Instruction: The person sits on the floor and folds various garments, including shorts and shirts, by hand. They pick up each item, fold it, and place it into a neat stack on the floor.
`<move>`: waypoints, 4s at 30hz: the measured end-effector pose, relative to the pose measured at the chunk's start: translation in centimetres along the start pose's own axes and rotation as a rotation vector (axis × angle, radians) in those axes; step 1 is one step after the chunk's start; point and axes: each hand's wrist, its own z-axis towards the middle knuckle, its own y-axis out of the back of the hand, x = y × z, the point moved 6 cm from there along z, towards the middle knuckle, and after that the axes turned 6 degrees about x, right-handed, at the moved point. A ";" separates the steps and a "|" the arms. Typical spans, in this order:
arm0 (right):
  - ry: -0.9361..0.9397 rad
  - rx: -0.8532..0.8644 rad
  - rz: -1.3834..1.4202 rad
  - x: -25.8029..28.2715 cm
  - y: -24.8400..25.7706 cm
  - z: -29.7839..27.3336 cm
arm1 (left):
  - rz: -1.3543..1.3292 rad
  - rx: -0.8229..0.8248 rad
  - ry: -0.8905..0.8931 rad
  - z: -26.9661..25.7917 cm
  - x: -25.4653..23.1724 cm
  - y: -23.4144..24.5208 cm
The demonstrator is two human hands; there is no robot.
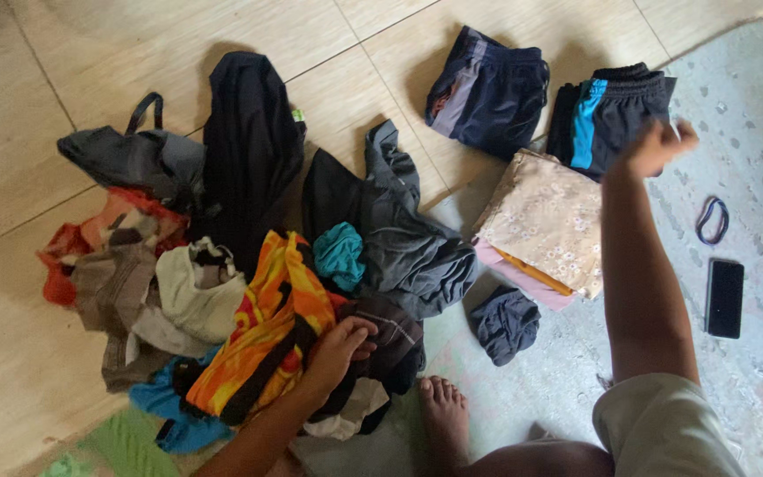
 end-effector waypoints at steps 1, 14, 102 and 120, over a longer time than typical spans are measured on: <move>0.033 0.120 0.011 0.0 -2.1 -0.6 | -0.003 0.008 -0.040 -0.3 0.0 -0.2; -0.017 1.369 -0.520 -9.7 -27.3 -40.8 | 0.237 0.031 -0.413 -5.6 -2.2 0.2; -1.329 1.192 0.079 12.5 -27.9 -48.3 | 1.620 0.130 -1.573 -15.0 -18.3 -6.9; -0.846 1.038 0.362 30.2 -27.1 -37.5 | 1.289 -0.308 -0.332 -1.8 -14.2 21.0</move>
